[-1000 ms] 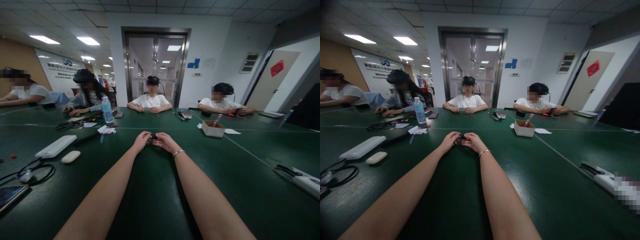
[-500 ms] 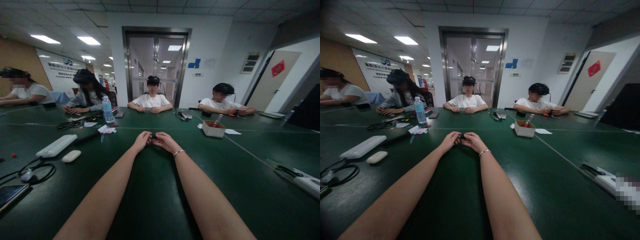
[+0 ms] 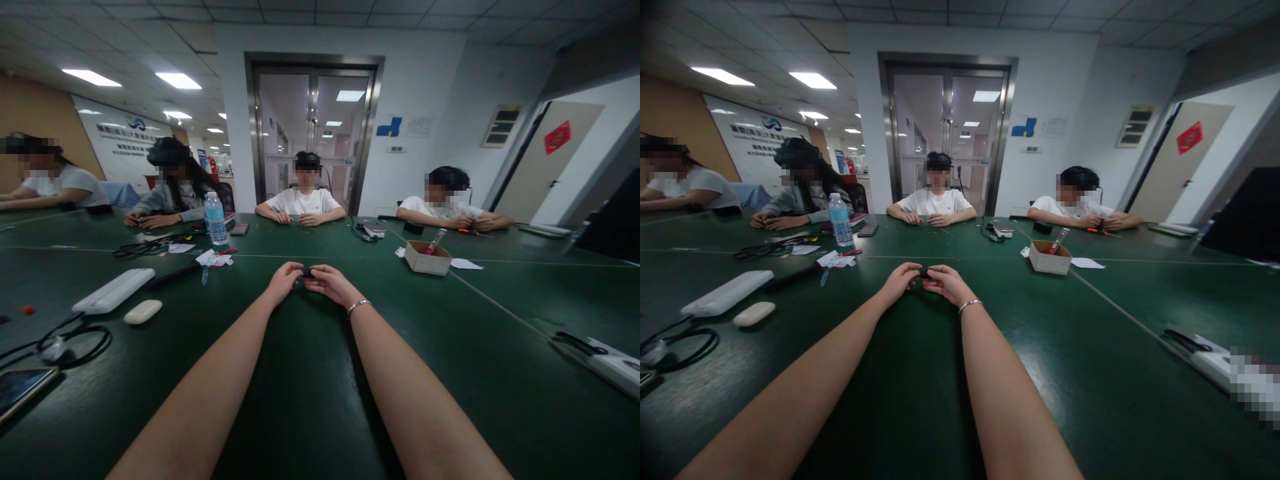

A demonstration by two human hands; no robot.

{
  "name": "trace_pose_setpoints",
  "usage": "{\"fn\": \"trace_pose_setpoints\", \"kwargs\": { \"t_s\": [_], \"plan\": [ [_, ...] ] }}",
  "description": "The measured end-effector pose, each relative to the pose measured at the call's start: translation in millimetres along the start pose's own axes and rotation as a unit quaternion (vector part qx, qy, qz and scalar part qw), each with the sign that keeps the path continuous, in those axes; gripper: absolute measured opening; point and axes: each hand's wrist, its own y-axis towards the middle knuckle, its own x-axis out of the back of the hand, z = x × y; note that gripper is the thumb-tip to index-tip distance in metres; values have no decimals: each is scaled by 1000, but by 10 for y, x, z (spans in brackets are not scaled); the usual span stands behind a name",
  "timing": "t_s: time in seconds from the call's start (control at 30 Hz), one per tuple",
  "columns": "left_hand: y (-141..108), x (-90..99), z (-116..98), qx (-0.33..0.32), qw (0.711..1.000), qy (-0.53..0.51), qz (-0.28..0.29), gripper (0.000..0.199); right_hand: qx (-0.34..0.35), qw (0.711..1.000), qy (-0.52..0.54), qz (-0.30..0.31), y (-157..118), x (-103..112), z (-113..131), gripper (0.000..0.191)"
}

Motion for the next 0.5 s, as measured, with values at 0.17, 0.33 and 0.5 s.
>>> {"fn": "trace_pose_setpoints", "kwargs": {
  "t_s": [0.17,0.33,0.5],
  "plan": [
    [11,-7,19,-26,1000,-5,10,23,-3,1000,-2,9,13,17,-8,11],
    [-1,-6,0,-17,1000,1,-7,21,-15,999,-34,-2,44,-1,-17,10],
    [-18,10,-38,-36,999,-3,-10,25,-39,982,-178,-49,93,-75,-23,36]
  ]
}}
